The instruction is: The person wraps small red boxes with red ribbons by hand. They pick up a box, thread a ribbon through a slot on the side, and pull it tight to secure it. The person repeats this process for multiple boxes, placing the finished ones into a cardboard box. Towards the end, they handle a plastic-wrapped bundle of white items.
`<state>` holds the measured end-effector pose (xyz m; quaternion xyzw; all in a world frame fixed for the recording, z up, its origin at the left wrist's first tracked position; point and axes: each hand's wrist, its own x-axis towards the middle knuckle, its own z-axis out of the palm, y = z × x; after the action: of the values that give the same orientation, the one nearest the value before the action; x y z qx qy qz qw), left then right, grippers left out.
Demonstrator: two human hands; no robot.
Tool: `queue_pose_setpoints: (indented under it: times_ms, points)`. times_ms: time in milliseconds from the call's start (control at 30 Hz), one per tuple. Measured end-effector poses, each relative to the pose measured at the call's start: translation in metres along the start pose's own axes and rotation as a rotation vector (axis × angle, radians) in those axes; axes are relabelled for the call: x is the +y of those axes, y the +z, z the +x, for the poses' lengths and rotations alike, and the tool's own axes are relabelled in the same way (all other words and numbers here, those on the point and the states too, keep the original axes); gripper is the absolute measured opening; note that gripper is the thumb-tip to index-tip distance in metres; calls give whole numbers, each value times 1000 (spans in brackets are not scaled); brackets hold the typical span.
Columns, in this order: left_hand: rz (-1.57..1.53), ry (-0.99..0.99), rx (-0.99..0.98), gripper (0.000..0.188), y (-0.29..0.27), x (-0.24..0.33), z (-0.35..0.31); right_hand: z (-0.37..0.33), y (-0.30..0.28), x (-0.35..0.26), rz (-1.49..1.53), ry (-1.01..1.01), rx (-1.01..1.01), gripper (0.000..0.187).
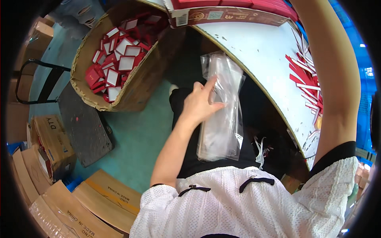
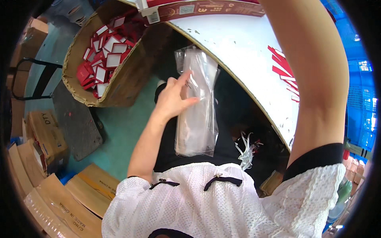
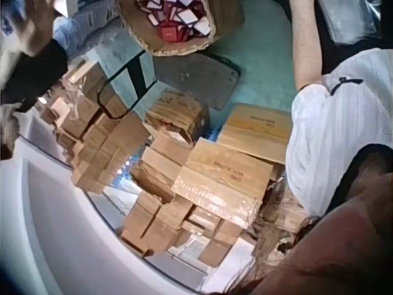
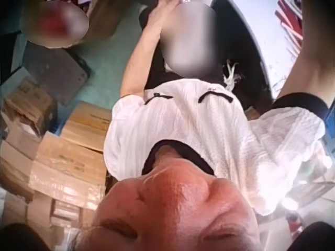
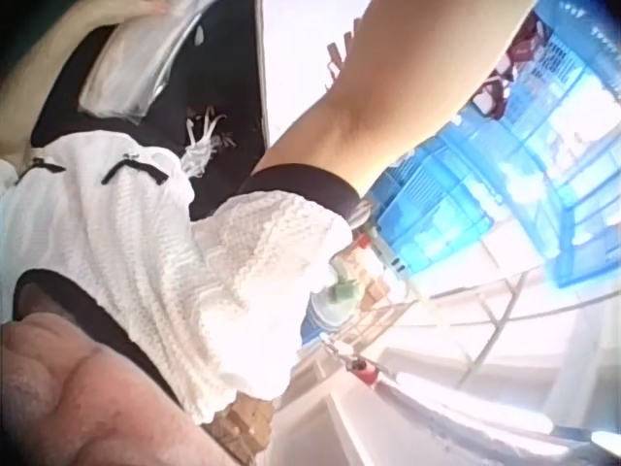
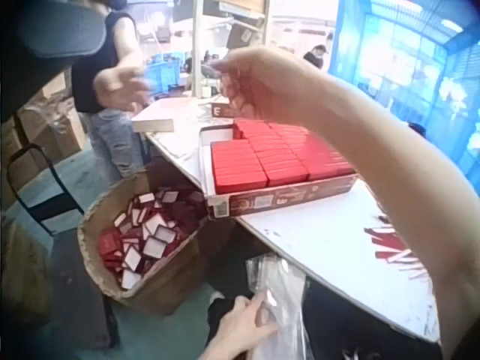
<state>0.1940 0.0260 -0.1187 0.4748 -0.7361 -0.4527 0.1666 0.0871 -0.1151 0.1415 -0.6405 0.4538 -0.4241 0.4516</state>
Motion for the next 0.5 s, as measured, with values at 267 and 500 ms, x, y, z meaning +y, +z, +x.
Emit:
queue_pose_setpoints:
  times_ms: [267,500]
  points:
    - [-258,289,-68,122,8,-14,29,-204,35,153,-902,-76,221,47]
    - [-656,301,105,125,41,-20,20,-195,39,197,-9,120,722,19]
